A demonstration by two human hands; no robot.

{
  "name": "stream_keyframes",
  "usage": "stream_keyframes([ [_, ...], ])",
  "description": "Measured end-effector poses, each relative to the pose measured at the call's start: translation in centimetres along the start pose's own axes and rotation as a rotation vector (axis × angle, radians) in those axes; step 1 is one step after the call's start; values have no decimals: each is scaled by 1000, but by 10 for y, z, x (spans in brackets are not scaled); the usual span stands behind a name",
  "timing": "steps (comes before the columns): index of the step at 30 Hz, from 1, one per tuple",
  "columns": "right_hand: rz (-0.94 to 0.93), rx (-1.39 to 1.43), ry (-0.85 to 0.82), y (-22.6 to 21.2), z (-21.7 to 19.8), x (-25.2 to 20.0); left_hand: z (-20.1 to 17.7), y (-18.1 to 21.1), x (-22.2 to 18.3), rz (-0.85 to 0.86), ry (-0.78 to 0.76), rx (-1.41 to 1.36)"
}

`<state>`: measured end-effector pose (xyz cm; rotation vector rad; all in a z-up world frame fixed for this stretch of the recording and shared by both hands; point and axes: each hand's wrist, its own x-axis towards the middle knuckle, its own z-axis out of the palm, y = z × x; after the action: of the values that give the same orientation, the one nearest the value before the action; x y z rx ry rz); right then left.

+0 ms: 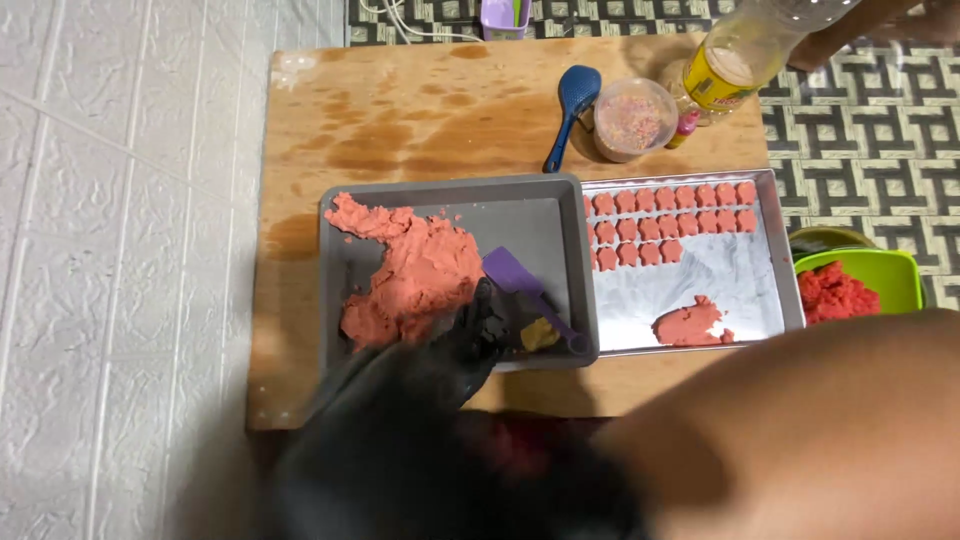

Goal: Portioning and arranging small pieces of pink dough onto a baking tray using a spatula and hands.

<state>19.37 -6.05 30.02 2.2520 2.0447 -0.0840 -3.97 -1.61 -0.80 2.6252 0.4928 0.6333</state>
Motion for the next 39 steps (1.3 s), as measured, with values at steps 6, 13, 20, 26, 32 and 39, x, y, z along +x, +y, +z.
stream_keyframes([
  [6, 48, -2, -100, 28, -1, -1, 7, 30, 79, 0, 44, 70],
  [13, 68, 57, -266, 28, 11, -8, -16, 27, 77, -22, -36, -45],
  [20, 147, 76, -417, 48, 12, -31, -11, 18, 87, 87, -16, 36],
  [26, 329, 256, -519, 93, 60, -81, 35, 1, 118, 33, -261, -446],
  [32, 736, 367, -174, 179, 262, -195, 77, 3, 171, 184, -134, -307],
  [39, 905, 589, -96, 144, 276, -231, 111, -6, 190, 193, -304, 21],
])
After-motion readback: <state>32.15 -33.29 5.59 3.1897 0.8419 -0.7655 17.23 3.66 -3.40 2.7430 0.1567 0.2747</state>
